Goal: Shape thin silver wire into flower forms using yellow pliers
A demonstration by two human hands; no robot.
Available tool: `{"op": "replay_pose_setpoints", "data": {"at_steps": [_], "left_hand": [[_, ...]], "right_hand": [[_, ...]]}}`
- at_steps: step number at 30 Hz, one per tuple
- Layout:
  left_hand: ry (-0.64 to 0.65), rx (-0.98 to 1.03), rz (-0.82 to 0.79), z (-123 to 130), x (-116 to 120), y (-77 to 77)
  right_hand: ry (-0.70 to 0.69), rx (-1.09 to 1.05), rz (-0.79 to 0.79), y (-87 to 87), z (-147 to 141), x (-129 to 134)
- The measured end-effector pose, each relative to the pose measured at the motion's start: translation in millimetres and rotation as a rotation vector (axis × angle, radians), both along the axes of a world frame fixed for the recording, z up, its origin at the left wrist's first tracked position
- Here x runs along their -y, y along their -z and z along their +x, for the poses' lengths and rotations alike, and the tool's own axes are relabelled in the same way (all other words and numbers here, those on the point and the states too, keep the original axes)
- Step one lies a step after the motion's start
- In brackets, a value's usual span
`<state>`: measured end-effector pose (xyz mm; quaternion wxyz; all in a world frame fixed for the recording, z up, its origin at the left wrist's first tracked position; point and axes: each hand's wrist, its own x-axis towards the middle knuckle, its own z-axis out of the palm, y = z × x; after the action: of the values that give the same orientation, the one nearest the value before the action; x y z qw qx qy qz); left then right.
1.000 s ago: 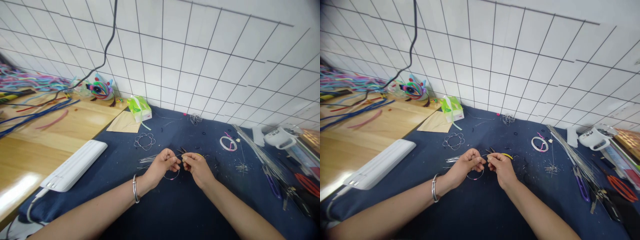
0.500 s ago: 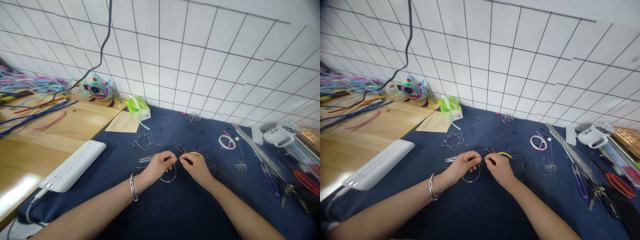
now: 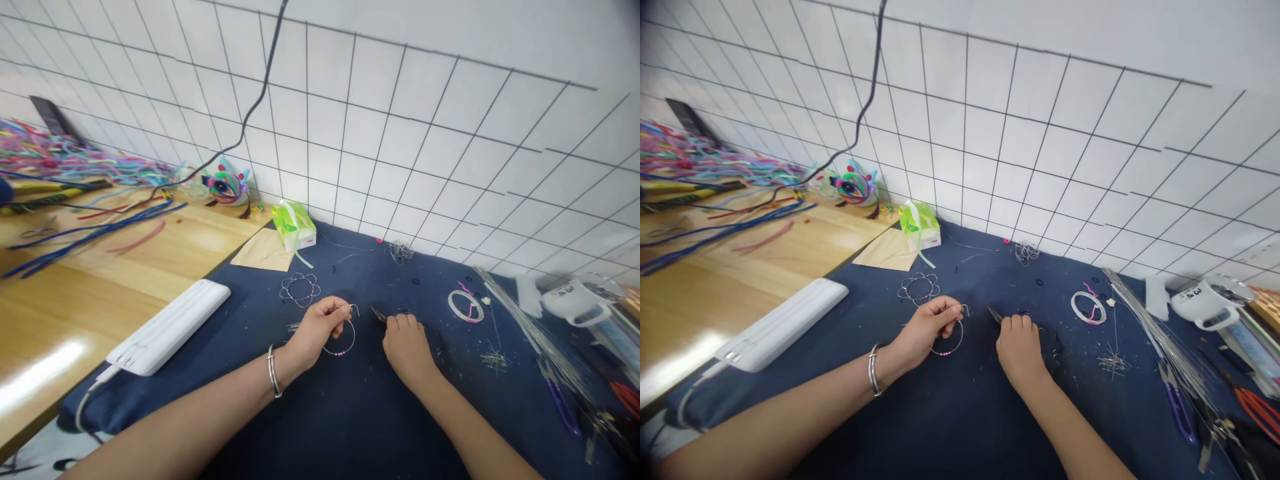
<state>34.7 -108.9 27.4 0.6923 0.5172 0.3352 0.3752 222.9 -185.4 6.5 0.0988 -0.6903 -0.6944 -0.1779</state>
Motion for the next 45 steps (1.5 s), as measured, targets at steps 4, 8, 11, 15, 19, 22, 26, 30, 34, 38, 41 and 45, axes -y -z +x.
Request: {"op": "replay_pose_setpoints", "data": {"at_steps": [4, 8, 11, 15, 19, 22, 26, 30, 34, 38, 41, 45], "left_hand": [[-0.013, -0.053, 0.05, -1, -2, 0.8], [-0.018, -0.076, 0.114, -3, -4, -0.9], [-0.023, -0.082, 0.145, -4, -4, -1.3], [-0.037, -0.087, 0.153, -4, -6, 0.5], [-0.046, -0.104, 0.137, -4, -8, 2.7], [-0.048, -0.111, 0.133, -4, -8, 3.4], [-0.064, -0.11, 0.146, -3, -9, 3.8], [-0.079, -0.106, 0.146, -5, -11, 2.9], [-0.076, -0.078, 0.138, -8, -15, 1.2], [-0.078, -0.048, 0.118, -9, -18, -0.5], [-0.078, -0.033, 0.129, -9, -17, -2.1], [-0.068, -0.027, 0.137, -8, -15, -2.0]], "right_hand": [[-0.073, -0.41, -0.067, -15.6, 7, -1], [-0.075, -1.39, -0.378, -30.0, 0, 3], [0.013, -1.94, -0.539, -27.8, -15, 6], [0.028, -2.09, -0.537, -29.1, -26, 10], [0.051, -1.566, -0.279, -47.4, -7, 10], [0.143, -0.946, -0.324, -52.6, 7, 9], [-0.001, -0.704, -0.385, -38.4, 2, 6], [-0.129, -0.727, -0.452, -32.9, -4, 3], [-0.229, -0.92, -0.528, -43.6, 1, 4], [-0.235, -1.501, -0.653, -45.8, 0, 7], [-0.265, -1.868, -0.697, -43.5, -7, 9], [-0.326, -2.085, -0.738, -45.2, -16, 12]]}}
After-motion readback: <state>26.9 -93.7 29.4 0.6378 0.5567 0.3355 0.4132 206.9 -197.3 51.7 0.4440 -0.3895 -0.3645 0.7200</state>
